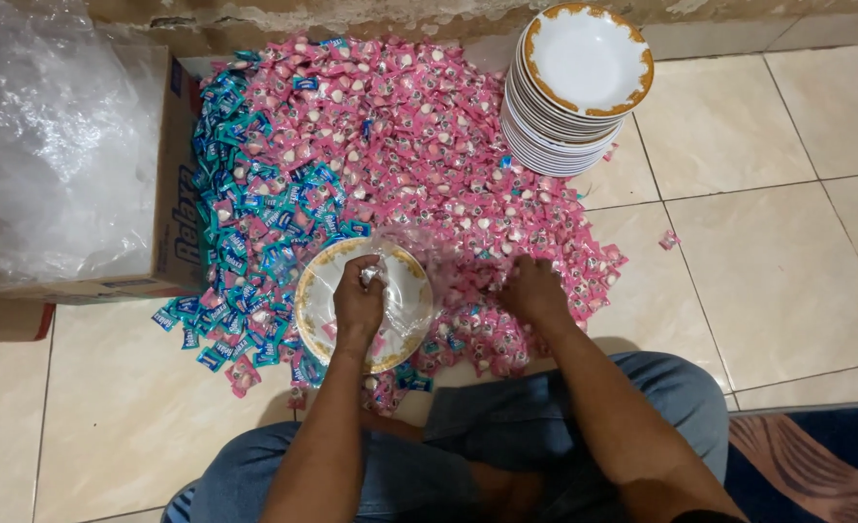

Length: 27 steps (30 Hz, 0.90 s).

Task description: Packing small wrapped candies from a large pile on the floor into a plastic bag placed on a plate.

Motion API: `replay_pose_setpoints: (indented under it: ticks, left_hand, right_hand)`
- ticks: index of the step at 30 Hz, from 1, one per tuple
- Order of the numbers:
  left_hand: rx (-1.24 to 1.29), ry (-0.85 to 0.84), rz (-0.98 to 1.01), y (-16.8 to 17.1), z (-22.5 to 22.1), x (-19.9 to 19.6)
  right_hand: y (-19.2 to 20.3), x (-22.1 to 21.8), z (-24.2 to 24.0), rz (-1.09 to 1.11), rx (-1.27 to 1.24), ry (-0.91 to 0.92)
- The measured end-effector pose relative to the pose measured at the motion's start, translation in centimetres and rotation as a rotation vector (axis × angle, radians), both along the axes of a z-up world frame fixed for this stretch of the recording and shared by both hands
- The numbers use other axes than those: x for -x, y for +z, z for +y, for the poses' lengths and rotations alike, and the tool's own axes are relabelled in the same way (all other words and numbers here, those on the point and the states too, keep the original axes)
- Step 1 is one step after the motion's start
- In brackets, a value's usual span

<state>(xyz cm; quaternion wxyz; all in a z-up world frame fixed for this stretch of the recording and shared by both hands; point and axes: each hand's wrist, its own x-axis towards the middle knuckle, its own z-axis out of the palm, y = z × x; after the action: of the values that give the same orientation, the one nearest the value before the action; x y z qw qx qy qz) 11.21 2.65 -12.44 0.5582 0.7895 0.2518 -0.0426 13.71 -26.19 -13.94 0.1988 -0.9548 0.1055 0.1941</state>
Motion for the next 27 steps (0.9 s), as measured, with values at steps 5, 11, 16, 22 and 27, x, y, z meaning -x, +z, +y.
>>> replay_pose_setpoints:
  ticks: [5, 11, 16, 22, 27]
  left_hand:
    - [-0.007, -0.01, 0.005, 0.1, 0.0, 0.2]
    - [-0.002, -0.002, 0.0, 0.4, 0.3, 0.2]
    - [-0.02, -0.029, 0.023, -0.2, 0.4, 0.2]
    - [-0.02, -0.008, 0.027, 0.4, 0.3, 0.4]
    - [0.009, 0.001, -0.023, -0.2, 0.5, 0.5]
  right_hand:
    - [-5.1, 1.4, -3.0, -0.04, -0.027, -0.045]
    - [-7.5, -0.8, -4.5, -0.147, -0.173, -0.07]
    - [2.7, 0.5, -2.5, -0.143, -0.259, -0.261]
    - [-3.1, -1.5, -6.3, -0.18, -1.165, -0.732]
    - [0.3, -1.1, -5.3, -0.013, -1.87, -0.68]
